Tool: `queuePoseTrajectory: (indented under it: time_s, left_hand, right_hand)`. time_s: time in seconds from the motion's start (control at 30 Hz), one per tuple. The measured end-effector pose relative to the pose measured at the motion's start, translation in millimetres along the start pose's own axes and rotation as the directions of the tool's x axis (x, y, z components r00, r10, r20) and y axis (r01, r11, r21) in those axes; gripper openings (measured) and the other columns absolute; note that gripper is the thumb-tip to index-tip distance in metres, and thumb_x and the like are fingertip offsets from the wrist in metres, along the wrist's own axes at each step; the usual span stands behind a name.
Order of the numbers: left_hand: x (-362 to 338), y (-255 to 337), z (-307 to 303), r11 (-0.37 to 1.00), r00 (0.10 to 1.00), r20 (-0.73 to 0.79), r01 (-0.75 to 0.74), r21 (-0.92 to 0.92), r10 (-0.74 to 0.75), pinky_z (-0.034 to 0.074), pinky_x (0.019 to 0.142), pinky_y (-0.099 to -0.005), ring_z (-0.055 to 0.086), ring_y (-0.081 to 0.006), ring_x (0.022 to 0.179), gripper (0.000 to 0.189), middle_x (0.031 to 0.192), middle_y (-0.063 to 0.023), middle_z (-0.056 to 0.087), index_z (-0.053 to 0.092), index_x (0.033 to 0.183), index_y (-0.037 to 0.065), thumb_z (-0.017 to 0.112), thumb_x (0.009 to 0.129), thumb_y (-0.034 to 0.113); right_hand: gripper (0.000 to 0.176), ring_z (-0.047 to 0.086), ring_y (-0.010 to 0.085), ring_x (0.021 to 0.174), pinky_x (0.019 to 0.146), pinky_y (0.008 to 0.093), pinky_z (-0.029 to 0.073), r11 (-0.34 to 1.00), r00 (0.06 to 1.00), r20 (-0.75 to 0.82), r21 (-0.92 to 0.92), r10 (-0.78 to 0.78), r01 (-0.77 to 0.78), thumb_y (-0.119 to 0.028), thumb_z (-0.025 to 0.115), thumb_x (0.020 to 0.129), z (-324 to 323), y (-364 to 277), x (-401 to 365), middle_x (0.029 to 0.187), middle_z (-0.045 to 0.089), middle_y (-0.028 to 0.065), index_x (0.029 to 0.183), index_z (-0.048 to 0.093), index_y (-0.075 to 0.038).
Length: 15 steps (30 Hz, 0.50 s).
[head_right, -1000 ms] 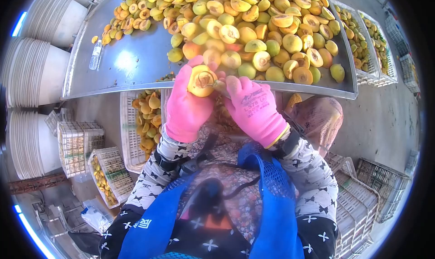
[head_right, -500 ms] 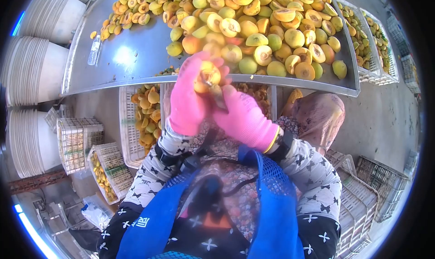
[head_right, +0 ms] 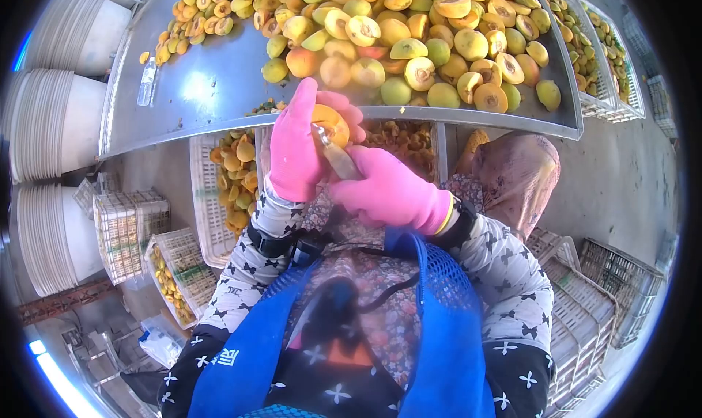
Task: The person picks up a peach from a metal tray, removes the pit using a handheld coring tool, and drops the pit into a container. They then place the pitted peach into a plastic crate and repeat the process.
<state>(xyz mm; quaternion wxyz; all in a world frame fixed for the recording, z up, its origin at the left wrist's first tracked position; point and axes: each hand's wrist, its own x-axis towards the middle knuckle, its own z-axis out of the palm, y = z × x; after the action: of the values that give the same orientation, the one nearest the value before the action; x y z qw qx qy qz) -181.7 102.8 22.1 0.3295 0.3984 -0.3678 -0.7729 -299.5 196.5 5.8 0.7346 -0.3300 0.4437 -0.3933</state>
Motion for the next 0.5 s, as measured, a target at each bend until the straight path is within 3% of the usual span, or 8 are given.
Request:
queuePoseTrajectory:
  time_s: [0.1, 0.2, 0.27, 0.33, 0.4, 0.43, 0.47, 0.5]
  left_hand:
    - [6, -4, -17, 0.997, 0.954, 0.292, -0.077, 0.026, 0.066, 0.053, 0.057, -0.0291, 0.064, -0.0198, 0.063, 0.043, 0.077, -0.0143, 0.067, 0.063, 0.091, -0.002, 0.045, 0.104, 0.035]
    - [1, -1, -46, 0.935, 0.946, 0.273, -0.245, 0.255, 0.174, 0.055, 0.068, -0.0317, 0.067, -0.0200, 0.076, 0.038, 0.093, -0.0139, 0.069, 0.064, 0.101, 0.000, 0.048, 0.103, 0.034]
    - [-9, 24, -76, 0.921, 0.961, 0.269, -0.159, 0.355, 0.062, 0.056, 0.076, -0.0322, 0.068, -0.0182, 0.084, 0.028, 0.102, -0.0127, 0.070, 0.067, 0.106, 0.001, 0.057, 0.100, 0.027]
    - [-26, 61, -132, 0.591, 0.996, 0.082, -0.083, 0.803, 0.029, 0.055, 0.082, -0.0303, 0.067, -0.0148, 0.092, 0.024, 0.108, -0.0100, 0.069, 0.069, 0.112, 0.003, 0.063, 0.096, 0.019]
    - [-28, 78, -150, 0.559, 0.942, -0.125, -0.074, 0.826, 0.310, 0.050, 0.079, -0.0224, 0.064, -0.0123, 0.091, 0.038, 0.098, -0.0077, 0.069, 0.066, 0.123, 0.004, 0.067, 0.094, 0.028]
    - [-22, 77, -152, 0.529, 0.924, -0.076, -0.146, 0.836, 0.375, 0.050, 0.080, -0.0232, 0.064, -0.0135, 0.093, 0.039, 0.100, -0.0082, 0.069, 0.066, 0.123, 0.004, 0.068, 0.093, 0.029]
    - [-5, 76, -153, 0.491, 0.898, -0.023, -0.219, 0.843, 0.440, 0.050, 0.081, -0.0239, 0.064, -0.0146, 0.094, 0.040, 0.103, -0.0087, 0.069, 0.066, 0.123, 0.004, 0.069, 0.092, 0.029]
    - [16, 74, -153, 0.448, 0.865, 0.035, -0.294, 0.845, 0.501, 0.050, 0.082, -0.0247, 0.064, -0.0157, 0.095, 0.042, 0.105, -0.0092, 0.068, 0.065, 0.123, 0.004, 0.070, 0.091, 0.030]
  right_hand:
    - [0.012, 0.051, 0.0113, 0.046, 0.044, 0.0240, 0.039, 0.978, 0.975, 0.221, 0.195, 0.027, -0.071, -0.011, 0.065, 0.084, -12, 1, -7, 0.059, 0.054, 0.0017, 0.086, 0.058, -0.002]
    - [0.017, 0.054, 0.0109, 0.051, 0.048, 0.0266, 0.041, 0.966, 0.952, 0.297, 0.219, 0.068, -0.138, -0.017, 0.066, 0.087, -21, 3, -11, 0.062, 0.055, 0.0022, 0.090, 0.060, -0.002]
    - [0.021, 0.059, 0.0190, 0.056, 0.053, 0.0334, 0.045, 0.958, 0.992, 0.115, -0.285, 0.059, -0.024, -0.021, 0.067, 0.085, -21, 5, -16, 0.064, 0.058, 0.0076, 0.090, 0.060, -0.001]
    - [0.030, 0.065, 0.0369, 0.073, 0.067, 0.0461, 0.049, 0.635, 0.998, 0.040, -0.770, -0.040, 0.056, -0.029, 0.068, 0.082, -37, 12, -20, 0.074, 0.062, 0.0184, 0.089, 0.059, -0.001]
    - [0.032, 0.063, 0.0411, 0.078, 0.070, 0.0481, 0.049, 0.571, 0.999, -0.039, -0.820, -0.007, -0.028, -0.031, 0.068, 0.081, -58, 21, -21, 0.078, 0.064, 0.0209, 0.088, 0.059, -0.001]
    - [0.032, 0.063, 0.0431, 0.080, 0.071, 0.0491, 0.049, 0.530, 0.997, -0.071, -0.846, 0.009, -0.064, -0.032, 0.068, 0.081, -68, 27, -19, 0.080, 0.064, 0.0221, 0.087, 0.059, -0.002]
    - [0.032, 0.064, 0.0410, 0.080, 0.071, 0.0490, 0.049, 0.411, 0.986, -0.062, -0.912, -0.156, 0.008, -0.032, 0.067, 0.081, -79, 37, -14, 0.081, 0.064, 0.0218, 0.086, 0.059, -0.001]
    - [0.032, 0.064, 0.0400, 0.079, 0.069, 0.0480, 0.049, 0.463, 0.978, -0.163, -0.882, -0.133, -0.084, -0.031, 0.068, 0.081, -85, 30, -9, 0.079, 0.063, 0.0217, 0.087, 0.059, 0.000]
